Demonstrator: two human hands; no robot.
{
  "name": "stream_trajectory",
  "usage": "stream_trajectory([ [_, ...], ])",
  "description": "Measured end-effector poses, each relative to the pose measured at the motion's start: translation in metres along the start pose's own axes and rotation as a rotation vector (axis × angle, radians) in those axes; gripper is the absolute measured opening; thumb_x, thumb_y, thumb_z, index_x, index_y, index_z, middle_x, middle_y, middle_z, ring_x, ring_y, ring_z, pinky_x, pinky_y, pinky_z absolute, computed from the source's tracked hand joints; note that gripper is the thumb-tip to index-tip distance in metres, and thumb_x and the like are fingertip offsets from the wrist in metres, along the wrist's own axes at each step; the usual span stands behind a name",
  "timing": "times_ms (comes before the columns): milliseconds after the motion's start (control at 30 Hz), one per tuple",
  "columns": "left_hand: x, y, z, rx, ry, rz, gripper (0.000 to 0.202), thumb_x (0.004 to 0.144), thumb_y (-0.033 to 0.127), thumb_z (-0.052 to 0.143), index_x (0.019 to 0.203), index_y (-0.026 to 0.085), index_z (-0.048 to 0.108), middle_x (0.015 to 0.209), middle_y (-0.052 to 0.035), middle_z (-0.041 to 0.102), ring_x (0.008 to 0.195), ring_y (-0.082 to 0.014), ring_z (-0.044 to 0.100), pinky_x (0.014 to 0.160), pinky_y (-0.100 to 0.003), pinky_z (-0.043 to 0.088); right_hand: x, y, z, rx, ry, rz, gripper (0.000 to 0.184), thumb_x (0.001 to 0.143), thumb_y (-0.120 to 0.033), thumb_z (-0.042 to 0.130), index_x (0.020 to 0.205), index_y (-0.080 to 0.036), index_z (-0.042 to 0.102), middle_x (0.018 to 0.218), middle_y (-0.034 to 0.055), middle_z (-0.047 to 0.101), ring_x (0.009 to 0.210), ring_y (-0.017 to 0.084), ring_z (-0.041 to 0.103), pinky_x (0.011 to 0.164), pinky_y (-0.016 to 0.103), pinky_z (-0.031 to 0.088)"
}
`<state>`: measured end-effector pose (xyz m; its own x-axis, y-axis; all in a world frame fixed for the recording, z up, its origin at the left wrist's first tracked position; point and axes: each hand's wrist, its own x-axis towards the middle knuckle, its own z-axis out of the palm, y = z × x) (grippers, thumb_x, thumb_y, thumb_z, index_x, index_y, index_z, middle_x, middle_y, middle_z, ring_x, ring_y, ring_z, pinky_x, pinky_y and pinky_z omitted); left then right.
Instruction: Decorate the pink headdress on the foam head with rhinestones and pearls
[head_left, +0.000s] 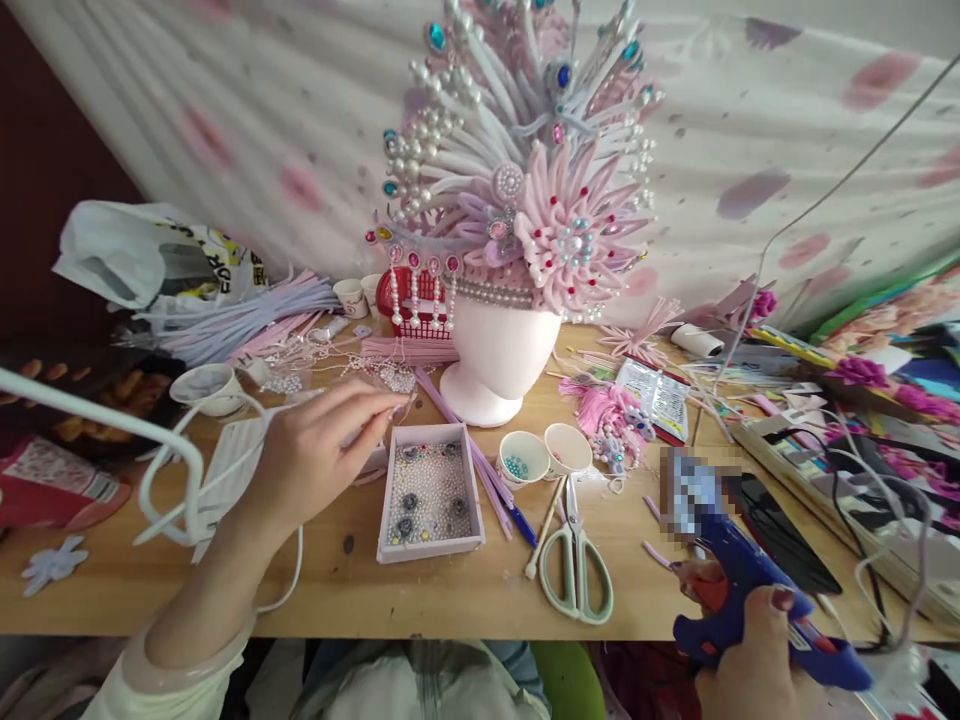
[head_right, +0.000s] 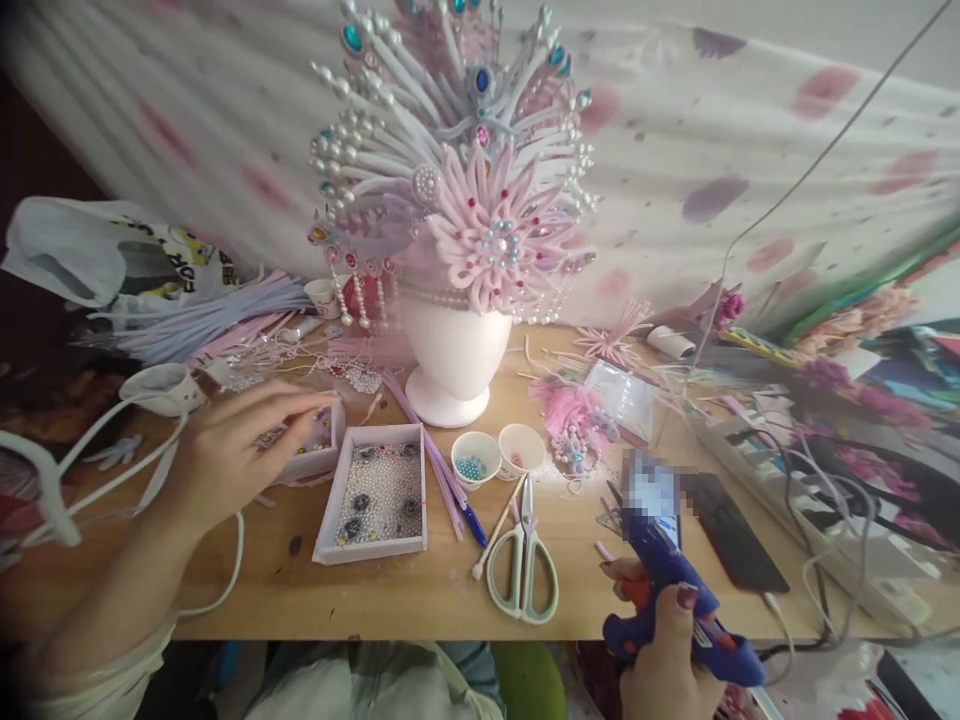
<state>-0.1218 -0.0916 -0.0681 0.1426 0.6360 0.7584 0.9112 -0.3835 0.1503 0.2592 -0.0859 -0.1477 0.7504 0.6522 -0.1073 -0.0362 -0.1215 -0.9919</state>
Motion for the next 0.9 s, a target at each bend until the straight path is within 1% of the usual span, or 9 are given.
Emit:
stream_trajectory([
  [100, -0.007, -0.003, 0.016, 0.022, -0.191, 0.001, 0.020, 0.100, 0.016, 0.060, 0.093, 0.021, 0.078, 0.100, -0.0046, 0.076, 0.091, -0.0182, 0.071, 0.081, -0.033, 0.060, -0.006, 0.009, 0.001, -0.042, -0.085, -0.026, 0.045, 0.079, -0.064, 0.077, 0.085, -0.021, 0.066, 0.077, 0.0044, 0.070, 0.058, 0.015, 0.055, 0.042, 0.024, 0.045],
  [200, -0.009, -0.008, 0.040, 0.062, -0.355, 0.054, 0.019, 0.094, 0.015, 0.068, 0.083, 0.024, 0.081, 0.115, -0.0094, 0.075, 0.109, -0.0286, 0.067, 0.093, -0.052, 0.060, -0.010, 0.015, 0.003, -0.046, -0.139, -0.037, 0.050, 0.077, -0.067, 0.079, 0.085, -0.020, 0.067, 0.076, 0.0034, 0.069, 0.063, 0.017, 0.059, 0.047, 0.026, 0.047],
  [300, -0.007, -0.009, 0.061, 0.105, -0.467, 0.098, 0.017, 0.089, 0.012, 0.074, 0.078, 0.023, 0.081, 0.121, -0.0118, 0.075, 0.121, -0.0354, 0.064, 0.101, -0.067, 0.054, -0.015, 0.015, 0.006, -0.055, -0.238, -0.057, 0.050, 0.076, -0.068, 0.079, 0.079, -0.019, 0.067, 0.076, 0.0058, 0.070, 0.065, 0.017, 0.060, 0.046, 0.025, 0.043],
  [367, -0.005, -0.008, 0.070, 0.134, -0.520, 0.103, 0.018, 0.086, 0.009, 0.076, 0.073, 0.021, 0.080, 0.125, -0.0132, 0.075, 0.126, -0.0391, 0.062, 0.102, -0.073, 0.052, -0.017, 0.014, 0.006, -0.081, -0.233, -0.053, 0.050, 0.074, -0.067, 0.082, 0.077, -0.020, 0.066, 0.076, 0.0073, 0.071, 0.064, 0.018, 0.061, 0.044, 0.027, 0.042],
  [467, -0.003, -0.007, 0.077, 0.156, -0.571, 0.085, 0.018, 0.085, 0.008, 0.078, 0.072, 0.020, 0.080, 0.130, -0.0133, 0.074, 0.130, -0.0418, 0.060, 0.102, -0.076, 0.050, -0.017, 0.015, 0.006, -0.126, -0.184, -0.017, 0.050, 0.074, -0.068, 0.083, 0.079, -0.021, 0.066, 0.075, 0.0072, 0.070, 0.061, 0.019, 0.061, 0.044, 0.028, 0.045],
  [567, -0.002, -0.007, 0.080, 0.162, -0.623, 0.051, 0.015, 0.086, 0.011, 0.078, 0.076, 0.022, 0.082, 0.133, -0.0127, 0.073, 0.134, -0.0419, 0.057, 0.105, -0.078, 0.046, -0.016, 0.017, 0.007, -0.133, -0.195, 0.028, 0.053, 0.073, -0.069, 0.083, 0.083, -0.019, 0.068, 0.076, 0.0068, 0.070, 0.062, 0.018, 0.061, 0.045, 0.027, 0.046],
  [733, -0.001, -0.009, 0.087, 0.151, -0.731, -0.009, 0.011, 0.085, 0.012, 0.080, 0.078, 0.020, 0.083, 0.138, -0.0152, 0.071, 0.139, -0.0449, 0.052, 0.110, -0.080, 0.038, -0.017, 0.014, 0.013, -0.062, -0.203, 0.094, 0.050, 0.066, -0.059, 0.089, 0.085, -0.018, 0.068, 0.076, 0.0042, 0.069, 0.071, 0.018, 0.062, 0.050, 0.024, 0.047],
  [833, 0.001, -0.008, 0.090, 0.131, -0.754, -0.029, 0.013, 0.085, 0.010, 0.079, 0.075, 0.018, 0.082, 0.138, -0.0163, 0.070, 0.140, -0.0457, 0.051, 0.112, -0.081, 0.033, -0.019, 0.013, 0.015, -0.103, -0.155, 0.144, 0.050, 0.065, -0.059, 0.090, 0.084, -0.019, 0.067, 0.068, 0.0007, 0.064, 0.066, 0.017, 0.059, 0.052, 0.024, 0.047],
  [900, 0.001, -0.007, 0.092, 0.116, -0.754, -0.034, 0.016, 0.085, 0.009, 0.078, 0.073, 0.018, 0.081, 0.139, -0.0157, 0.070, 0.141, -0.0451, 0.050, 0.113, -0.082, 0.031, -0.020, 0.014, 0.014, -0.115, -0.153, 0.142, 0.050, 0.066, -0.061, 0.088, 0.082, -0.019, 0.068, 0.068, 0.0008, 0.065, 0.063, 0.016, 0.056, 0.052, 0.025, 0.047],
])
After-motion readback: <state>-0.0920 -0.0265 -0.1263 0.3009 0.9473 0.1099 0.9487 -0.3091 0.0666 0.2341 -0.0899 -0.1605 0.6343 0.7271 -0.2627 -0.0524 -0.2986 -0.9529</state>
